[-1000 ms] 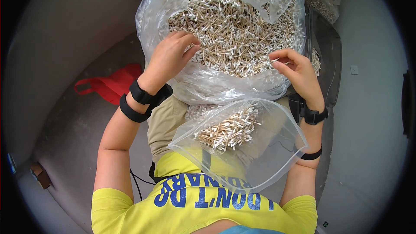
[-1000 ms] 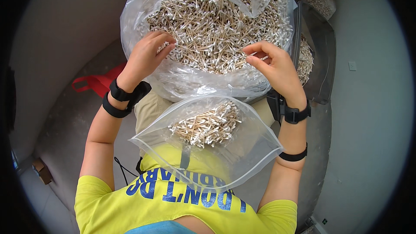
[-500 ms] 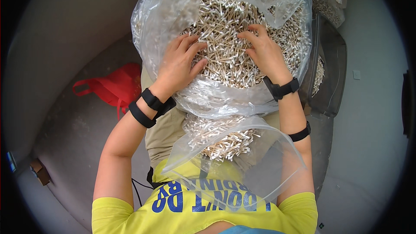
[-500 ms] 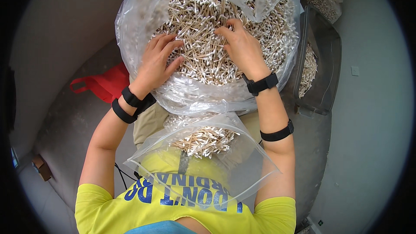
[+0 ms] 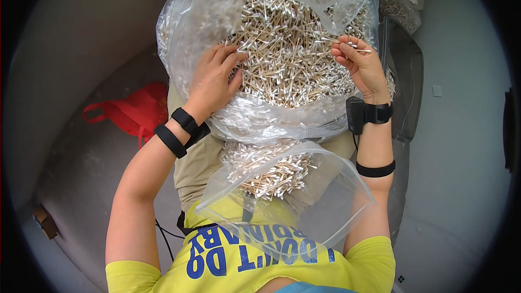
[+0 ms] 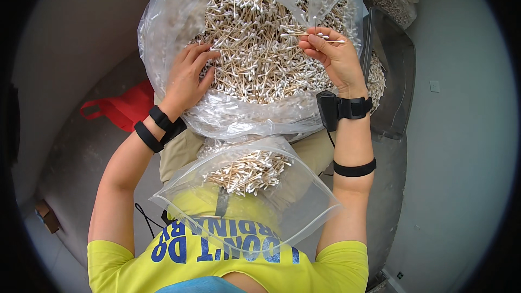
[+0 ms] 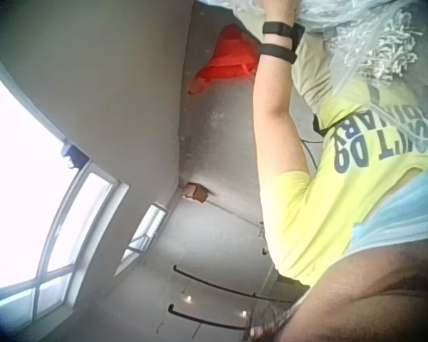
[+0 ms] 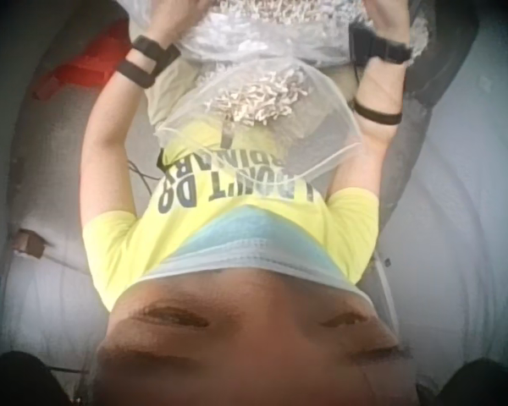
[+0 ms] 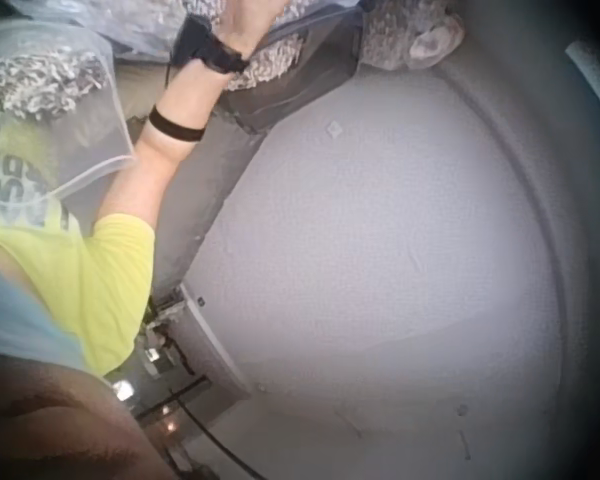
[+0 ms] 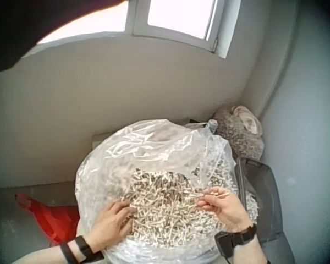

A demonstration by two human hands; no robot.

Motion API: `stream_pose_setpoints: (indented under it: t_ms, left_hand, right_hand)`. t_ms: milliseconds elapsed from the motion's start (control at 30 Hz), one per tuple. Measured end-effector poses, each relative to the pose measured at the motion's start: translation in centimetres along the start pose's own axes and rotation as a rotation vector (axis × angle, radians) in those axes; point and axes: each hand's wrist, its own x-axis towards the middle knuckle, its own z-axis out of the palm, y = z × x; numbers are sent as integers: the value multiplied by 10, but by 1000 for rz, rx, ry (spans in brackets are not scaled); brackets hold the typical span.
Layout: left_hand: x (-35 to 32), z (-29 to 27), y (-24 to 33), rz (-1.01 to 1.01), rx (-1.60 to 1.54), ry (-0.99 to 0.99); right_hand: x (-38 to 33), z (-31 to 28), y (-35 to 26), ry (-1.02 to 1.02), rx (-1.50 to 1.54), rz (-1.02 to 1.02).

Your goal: Picking cotton swabs from a large plastic bag and placing them into a smaller zip-lock bag.

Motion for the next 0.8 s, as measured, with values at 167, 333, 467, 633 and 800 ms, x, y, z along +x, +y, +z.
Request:
stream_pose_setpoints:
  t_ms: [167,333,467,633,800]
  left_hand:
    - [0,2,0,6,4,16]
    - [2,4,1,24,-13,15]
    - [-2,1,-1,12,2,23]
    - [-3,0,-3,9,-2,27]
    - [1,4,1,6,-24,30]
  right_hand:
    - [-23,1,-16,-116,183,-2]
    - [-76,35,-68,-332,-44,-180]
    - [-105,81,-93,-760,-109,-179]
    - [-93,72,-106,-764,-423,-262]
    - [-29,78,-41,-153,-709,-71]
